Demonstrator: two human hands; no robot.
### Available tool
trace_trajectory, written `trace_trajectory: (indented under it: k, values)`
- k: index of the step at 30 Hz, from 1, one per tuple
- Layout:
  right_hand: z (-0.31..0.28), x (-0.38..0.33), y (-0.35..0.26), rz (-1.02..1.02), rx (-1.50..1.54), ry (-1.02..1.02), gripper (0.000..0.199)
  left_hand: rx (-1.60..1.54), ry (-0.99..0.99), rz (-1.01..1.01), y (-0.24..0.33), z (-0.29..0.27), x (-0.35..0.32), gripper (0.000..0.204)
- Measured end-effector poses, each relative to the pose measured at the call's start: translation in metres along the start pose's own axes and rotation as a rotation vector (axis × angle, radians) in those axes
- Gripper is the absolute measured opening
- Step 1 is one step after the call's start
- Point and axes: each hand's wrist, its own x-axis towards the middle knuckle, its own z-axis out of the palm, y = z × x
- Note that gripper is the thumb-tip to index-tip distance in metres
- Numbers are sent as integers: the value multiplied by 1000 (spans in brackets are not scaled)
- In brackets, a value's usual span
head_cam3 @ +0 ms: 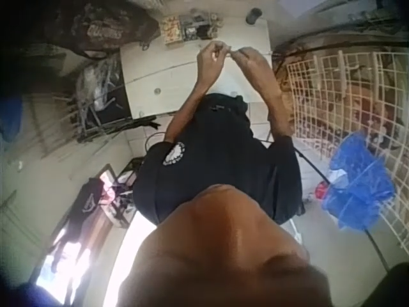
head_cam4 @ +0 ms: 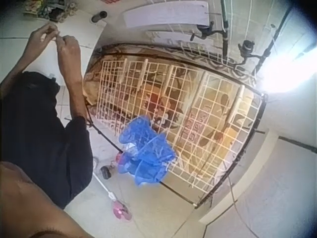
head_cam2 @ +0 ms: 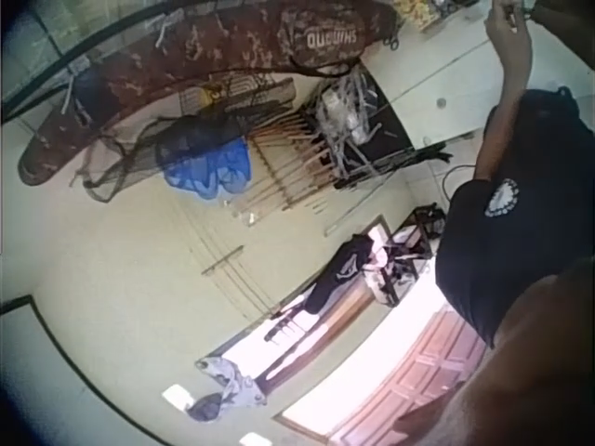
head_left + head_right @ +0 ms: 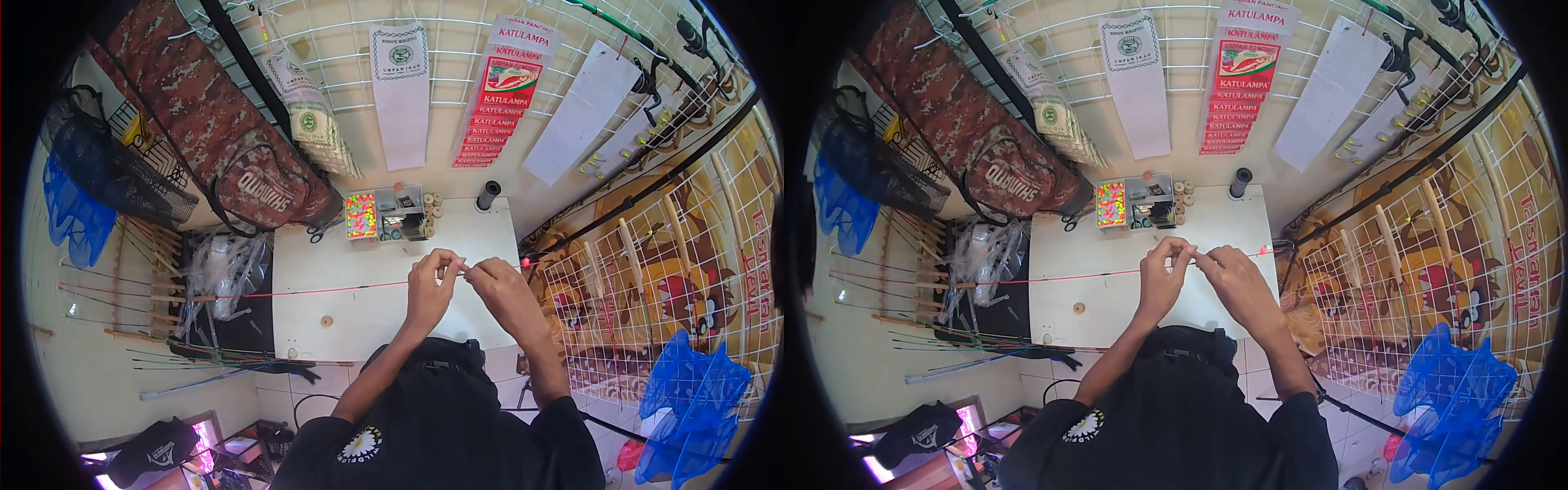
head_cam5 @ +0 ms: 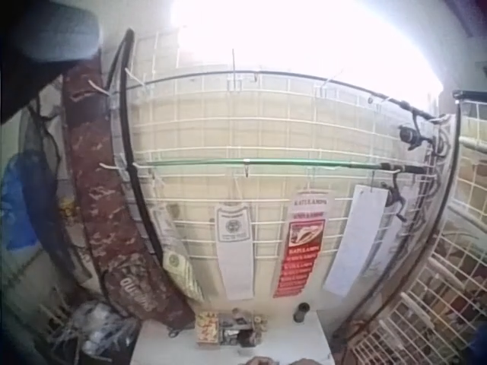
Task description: Assembling a multi-section fishing rod and attaching a float.
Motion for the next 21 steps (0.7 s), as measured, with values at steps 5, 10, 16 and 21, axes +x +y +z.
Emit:
trace_trajectory:
  k: [5, 10, 16, 21]
  values:
    - [-3, 7, 5, -57, -39, 16, 23, 132, -74, 81, -4, 0, -1, 13]
    - [-3, 12, 7, 66, 281, 83, 13, -73, -148, -19, 3, -5, 1, 15]
    - [0, 16, 15, 149, 288, 97, 9, -35, -217, -71, 11, -15, 2, 15]
    - [2, 21, 21, 118, 308, 52, 8, -44, -218, -43, 11, -18, 1, 15]
